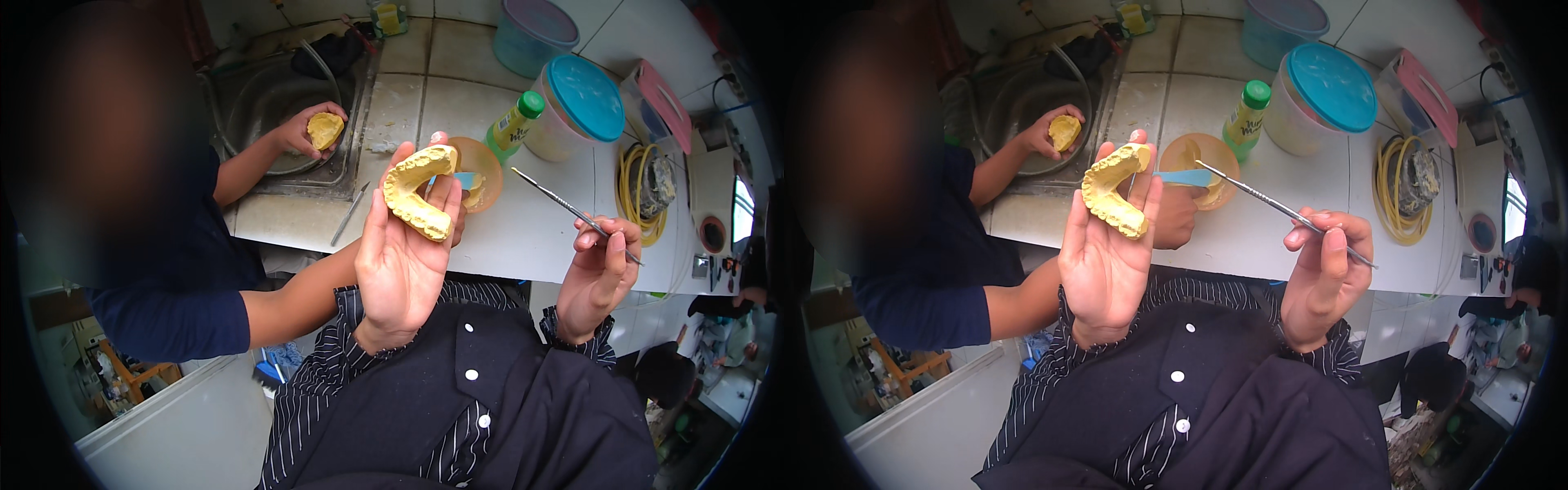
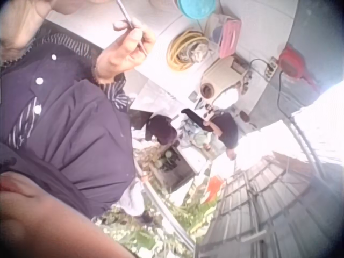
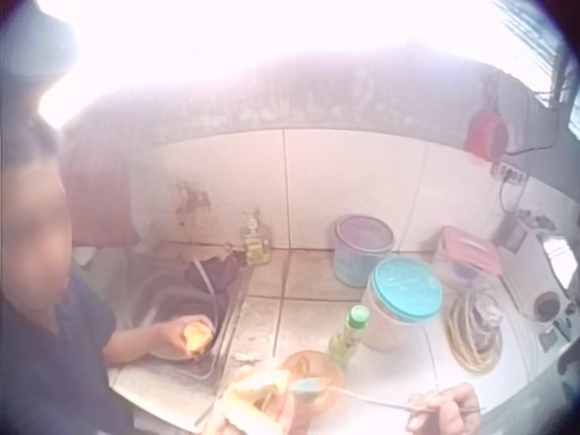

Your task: The person uses a metal sculpting tool to shape a yellow dental mold held in their left hand. A boy stands nearby, also working on a similar mold. The person then washes their hands and the tools in the sink.

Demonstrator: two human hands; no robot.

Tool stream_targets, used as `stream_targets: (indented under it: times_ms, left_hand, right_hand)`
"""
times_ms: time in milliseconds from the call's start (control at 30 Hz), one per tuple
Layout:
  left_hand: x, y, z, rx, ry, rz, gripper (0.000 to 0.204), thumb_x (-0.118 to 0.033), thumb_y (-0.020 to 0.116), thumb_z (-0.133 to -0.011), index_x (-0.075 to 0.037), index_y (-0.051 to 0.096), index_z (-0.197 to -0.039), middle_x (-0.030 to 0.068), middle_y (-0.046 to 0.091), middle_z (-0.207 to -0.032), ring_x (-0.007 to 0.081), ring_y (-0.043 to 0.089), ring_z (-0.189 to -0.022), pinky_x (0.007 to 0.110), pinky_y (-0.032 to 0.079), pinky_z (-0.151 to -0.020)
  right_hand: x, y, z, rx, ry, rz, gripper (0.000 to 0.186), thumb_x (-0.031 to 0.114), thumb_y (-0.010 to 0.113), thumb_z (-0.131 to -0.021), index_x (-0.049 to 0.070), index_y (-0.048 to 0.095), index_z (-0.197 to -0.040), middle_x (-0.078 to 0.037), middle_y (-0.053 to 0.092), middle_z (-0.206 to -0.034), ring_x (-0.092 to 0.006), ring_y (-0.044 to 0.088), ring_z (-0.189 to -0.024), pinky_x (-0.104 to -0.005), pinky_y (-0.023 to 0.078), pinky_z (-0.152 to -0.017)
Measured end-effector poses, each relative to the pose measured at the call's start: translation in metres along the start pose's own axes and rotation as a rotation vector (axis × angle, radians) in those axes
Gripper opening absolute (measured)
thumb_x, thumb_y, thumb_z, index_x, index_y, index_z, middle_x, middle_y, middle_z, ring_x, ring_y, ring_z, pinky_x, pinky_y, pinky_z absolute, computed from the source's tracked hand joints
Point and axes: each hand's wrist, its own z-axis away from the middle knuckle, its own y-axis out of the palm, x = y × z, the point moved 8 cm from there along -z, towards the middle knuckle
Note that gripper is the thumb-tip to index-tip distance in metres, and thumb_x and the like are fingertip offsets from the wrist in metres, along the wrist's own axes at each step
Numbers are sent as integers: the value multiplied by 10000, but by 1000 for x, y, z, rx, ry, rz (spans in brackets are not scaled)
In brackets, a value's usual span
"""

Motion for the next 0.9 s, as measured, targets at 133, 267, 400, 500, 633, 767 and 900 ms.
stream_targets:
  times_ms: [133, 267, 400, 500, 633, 767, 900]
  left_hand:
    - [-2, -5, 0, -71, 26, -42, 475, -256, 250, -1026, -49, 214, -1452, 144, 156, -1533, 281, 175, -1420, 425, 175, -1178]
    - [-11, -14, 4, -109, 53, -72, 470, -278, 268, -1023, -83, 236, -1449, 118, 190, -1529, 302, 209, -1411, 496, 207, -1157]
    - [-21, -26, 9, -139, 108, -120, 461, -253, 278, -1014, -86, 250, -1443, 122, 200, -1525, 312, 215, -1409, 529, 213, -1146]
    - [-26, -30, 15, -164, 153, -108, 466, -246, 279, -1011, -82, 244, -1445, 126, 205, -1522, 321, 218, -1407, 505, 218, -1150]
    - [-32, -30, 19, -186, 197, -134, 474, -253, 280, -1012, -79, 238, -1450, 127, 212, -1520, 318, 222, -1405, 486, 220, -1153]
    - [-38, -35, 24, -198, 230, -171, 477, -258, 292, -1011, -72, 243, -1449, 134, 205, -1522, 324, 226, -1403, 485, 219, -1155]
    - [-37, -45, 26, -227, 203, -202, 484, -262, 309, -1009, -66, 246, -1447, 142, 204, -1523, 329, 230, -1400, 476, 218, -1157]
  right_hand:
    - [0, -11, -8, -32, 3, 108, 184, 158, 438, -972, 9, 537, -1014, -64, 556, -802, -126, 501, -742, -321, 423, -849]
    - [-17, -27, -21, 38, 35, 325, 155, 118, 487, -952, -17, 542, -1005, -98, 570, -893, -152, 562, -783, -281, 439, -742]
    - [-56, -18, -20, 249, 167, 599, 116, 92, 550, -919, -12, 572, -964, -70, 616, -839, -142, 582, -781, -276, 433, -747]
    - [-82, 3, -9, 442, 167, 800, 93, 100, 597, -885, 15, 608, -920, -53, 644, -769, -146, 571, -727, -291, 425, -732]
    - [-109, 12, 4, 498, 10, 967, 78, 125, 656, -842, 52, 656, -871, -20, 652, -743, -167, 527, -657, -305, 391, -715]
    - [-124, 5, 12, 417, -82, 1023, 80, 144, 685, -825, 70, 677, -850, -6, 652, -752, -164, 493, -629, -296, 357, -721]
    - [-136, -1, 19, 454, -18, 1054, 90, 152, 689, -826, 64, 674, -841, -13, 652, -751, -164, 483, -613, -296, 359, -719]
